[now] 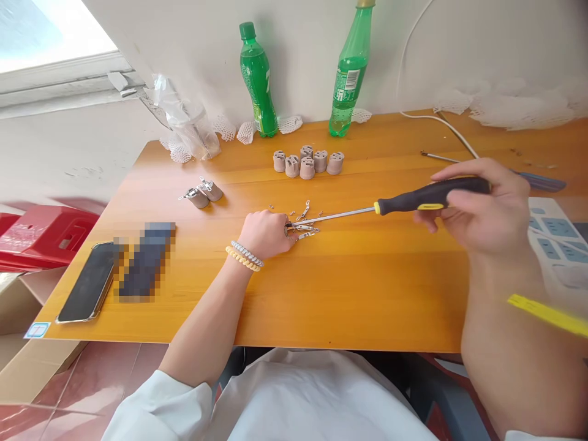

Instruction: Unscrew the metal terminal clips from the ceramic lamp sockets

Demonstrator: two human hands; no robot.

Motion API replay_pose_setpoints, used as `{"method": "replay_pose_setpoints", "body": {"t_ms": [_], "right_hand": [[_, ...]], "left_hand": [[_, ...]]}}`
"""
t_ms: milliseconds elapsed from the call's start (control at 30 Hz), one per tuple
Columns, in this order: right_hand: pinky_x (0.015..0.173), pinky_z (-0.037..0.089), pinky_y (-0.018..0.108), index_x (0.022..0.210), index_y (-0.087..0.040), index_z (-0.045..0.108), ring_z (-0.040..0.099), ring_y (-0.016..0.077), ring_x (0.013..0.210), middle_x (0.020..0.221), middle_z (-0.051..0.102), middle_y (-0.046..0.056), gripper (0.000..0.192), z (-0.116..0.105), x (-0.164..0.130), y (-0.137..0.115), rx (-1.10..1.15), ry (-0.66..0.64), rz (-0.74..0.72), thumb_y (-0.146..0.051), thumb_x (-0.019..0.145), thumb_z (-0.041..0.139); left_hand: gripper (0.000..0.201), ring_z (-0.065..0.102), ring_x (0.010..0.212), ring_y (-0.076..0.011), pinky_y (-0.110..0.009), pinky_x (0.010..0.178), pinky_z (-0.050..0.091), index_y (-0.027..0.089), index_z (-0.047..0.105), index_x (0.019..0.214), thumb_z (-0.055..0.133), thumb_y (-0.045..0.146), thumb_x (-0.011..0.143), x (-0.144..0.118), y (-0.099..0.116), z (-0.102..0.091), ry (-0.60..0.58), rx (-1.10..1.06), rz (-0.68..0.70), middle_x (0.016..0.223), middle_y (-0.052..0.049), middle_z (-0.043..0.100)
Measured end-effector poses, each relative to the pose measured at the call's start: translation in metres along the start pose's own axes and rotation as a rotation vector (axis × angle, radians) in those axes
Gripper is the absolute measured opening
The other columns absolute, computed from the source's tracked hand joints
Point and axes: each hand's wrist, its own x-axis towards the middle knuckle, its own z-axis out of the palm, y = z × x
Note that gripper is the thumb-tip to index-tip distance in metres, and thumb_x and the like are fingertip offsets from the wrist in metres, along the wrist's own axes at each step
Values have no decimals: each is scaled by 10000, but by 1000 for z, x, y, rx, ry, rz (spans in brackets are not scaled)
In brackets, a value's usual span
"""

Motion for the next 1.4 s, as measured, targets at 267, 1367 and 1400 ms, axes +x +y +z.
{"method": "replay_pose_setpoints", "body": {"t_ms": [267,1367,1400], "right_hand": [[185,204,197,673,-166,613,364,101,211,367,474,-9,401,19,0,0,-156,332,390,-556,753,664],[453,448,235,927,-217,668,575,112,527,716,628,7,338,-11,-4,-2,-106,16,37,-361,644,785],[505,494,261,1002,-243,645,623,144,600,799,666,13,470,-12,-3,-2,-38,-38,48,-311,573,825]], "left_hand": [[380,660,700,-289,-355,595,441,191,715,862,512,502,781,-1,-1,2,36,15,-35,693,-96,685],[333,664,719,-264,-337,617,465,217,714,842,567,484,707,-4,3,-2,130,-62,-137,670,-65,691],[332,663,718,-264,-336,612,462,219,712,839,564,486,708,-4,3,-2,125,-57,-134,668,-65,689]]}}
